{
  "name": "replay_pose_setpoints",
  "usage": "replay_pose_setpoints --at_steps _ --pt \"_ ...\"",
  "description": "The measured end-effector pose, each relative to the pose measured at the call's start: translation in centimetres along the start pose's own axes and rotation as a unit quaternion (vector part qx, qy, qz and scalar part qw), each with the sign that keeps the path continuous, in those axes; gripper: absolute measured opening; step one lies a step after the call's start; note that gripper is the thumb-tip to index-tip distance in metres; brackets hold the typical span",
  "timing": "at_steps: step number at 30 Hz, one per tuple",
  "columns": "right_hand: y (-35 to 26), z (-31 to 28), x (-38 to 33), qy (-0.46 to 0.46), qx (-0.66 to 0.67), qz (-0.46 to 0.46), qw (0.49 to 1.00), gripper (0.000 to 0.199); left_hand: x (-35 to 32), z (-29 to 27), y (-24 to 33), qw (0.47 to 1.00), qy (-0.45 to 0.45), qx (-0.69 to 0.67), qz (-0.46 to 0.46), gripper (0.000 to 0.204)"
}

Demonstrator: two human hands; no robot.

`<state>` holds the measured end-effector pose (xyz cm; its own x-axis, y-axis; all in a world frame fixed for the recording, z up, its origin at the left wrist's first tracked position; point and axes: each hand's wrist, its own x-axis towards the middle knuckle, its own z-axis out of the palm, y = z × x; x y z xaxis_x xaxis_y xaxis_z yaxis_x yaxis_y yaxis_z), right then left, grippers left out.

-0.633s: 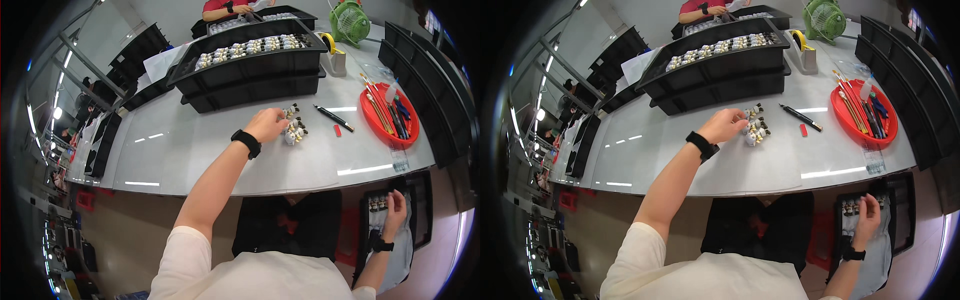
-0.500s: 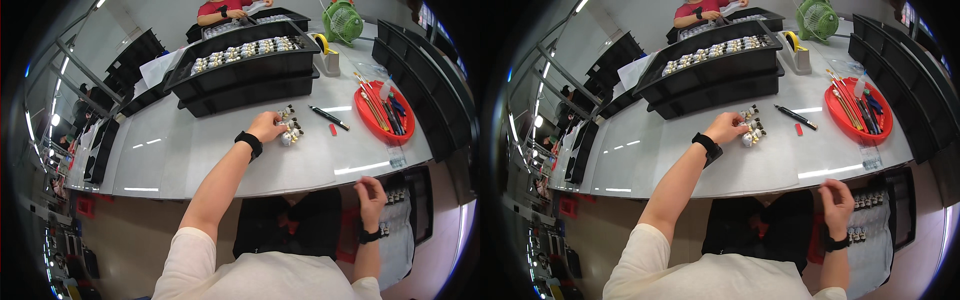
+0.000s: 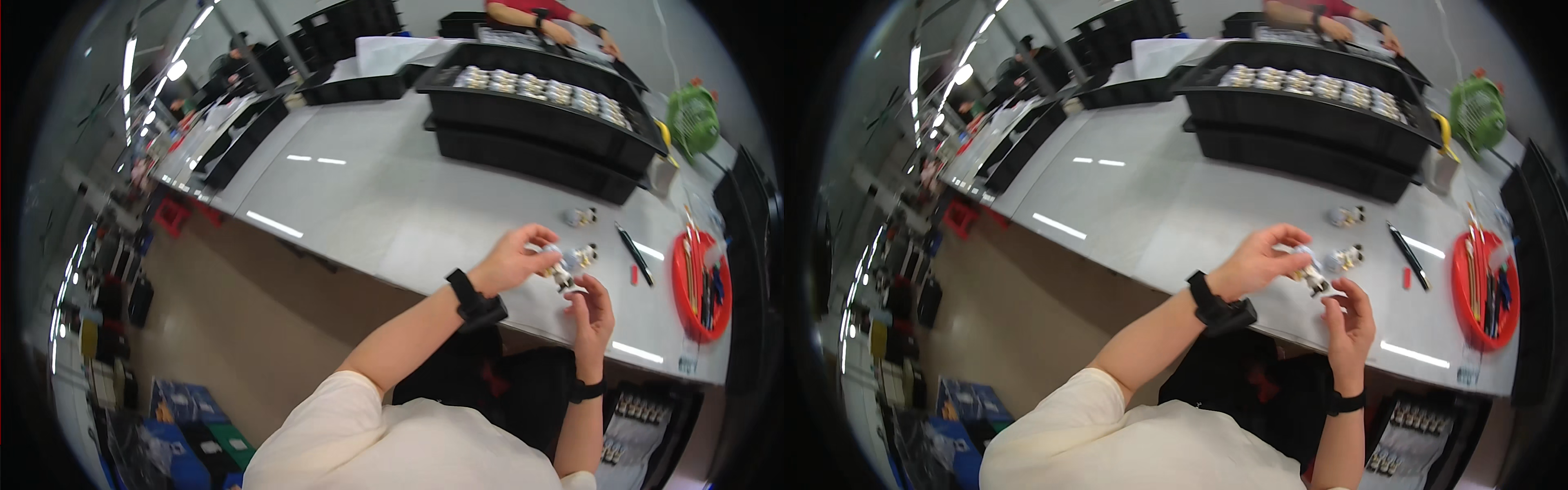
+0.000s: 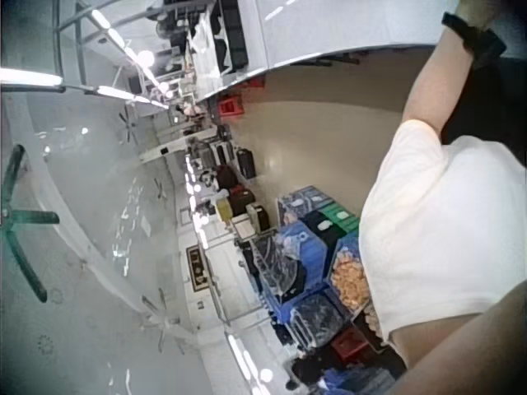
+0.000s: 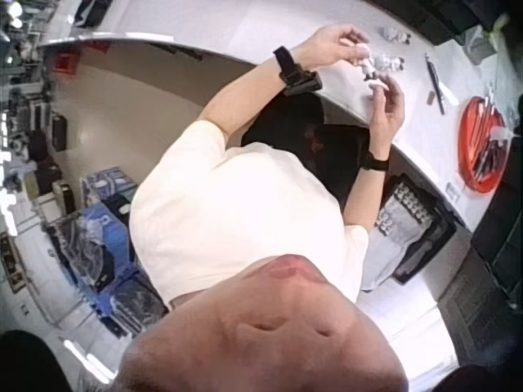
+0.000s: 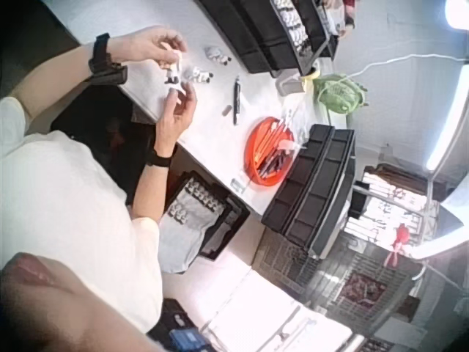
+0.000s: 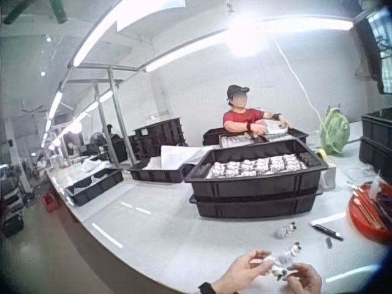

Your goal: Inspecting and assembling small plastic figurines at a manufacturing workstation.

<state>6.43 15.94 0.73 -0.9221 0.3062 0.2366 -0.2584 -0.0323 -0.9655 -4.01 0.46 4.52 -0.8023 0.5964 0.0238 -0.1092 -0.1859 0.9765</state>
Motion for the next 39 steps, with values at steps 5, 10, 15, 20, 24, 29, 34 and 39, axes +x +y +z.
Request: replay_pose_setpoints --at_steps 5,10,15,20,24,29,34,39 --pt "-0.3 0.3 0.1 -0.011 -0.015 0.014 1.000 0.029 -1.1 0.9 -2.5 0.999 0.019 -0.037 0.008 0.025" --pt "-0.2 0.5 -0.4 -0.043 -0.051 0.013 0.998 0.026 -1.6 1.5 -3.0 0.997 0.027 -0.074 0.001 0.023" --pt "-0.4 0.1 -0.7 -0.051 -0.061 0.025 0.997 0.024 -1.9 2.1 -3.4 0.996 0.028 -0.083 -0.017 0.022" --pt "-0.7 0.0 -0.6 -0.044 -0.070 0.024 0.996 0.031 -2.3 2.0 -4.1 0.982 0.029 -0.178 -0.061 0.025" --pt "-0.1 0.3 -0.1 -0.087 -0.071 0.034 0.993 0.042 -2.7 0.6 -4.0 0.966 0.044 -0.249 -0.048 0.027" --pt "0.0 0.1 -0.1 -0.072 -0.093 0.038 0.992 0.038 -2.6 0.6 -3.8 0.963 0.037 -0.265 -0.035 0.027" --pt "-0.2 0.3 -0.4 -0.080 -0.103 0.023 0.991 0.035 -2.8 0.7 -4.3 0.960 0.055 -0.274 -0.029 0.024" --pt "-0.1 0.2 -0.4 -0.078 -0.089 0.027 0.993 0.035 -2.8 0.7 -4.6 0.960 0.077 -0.265 -0.037 0.019"
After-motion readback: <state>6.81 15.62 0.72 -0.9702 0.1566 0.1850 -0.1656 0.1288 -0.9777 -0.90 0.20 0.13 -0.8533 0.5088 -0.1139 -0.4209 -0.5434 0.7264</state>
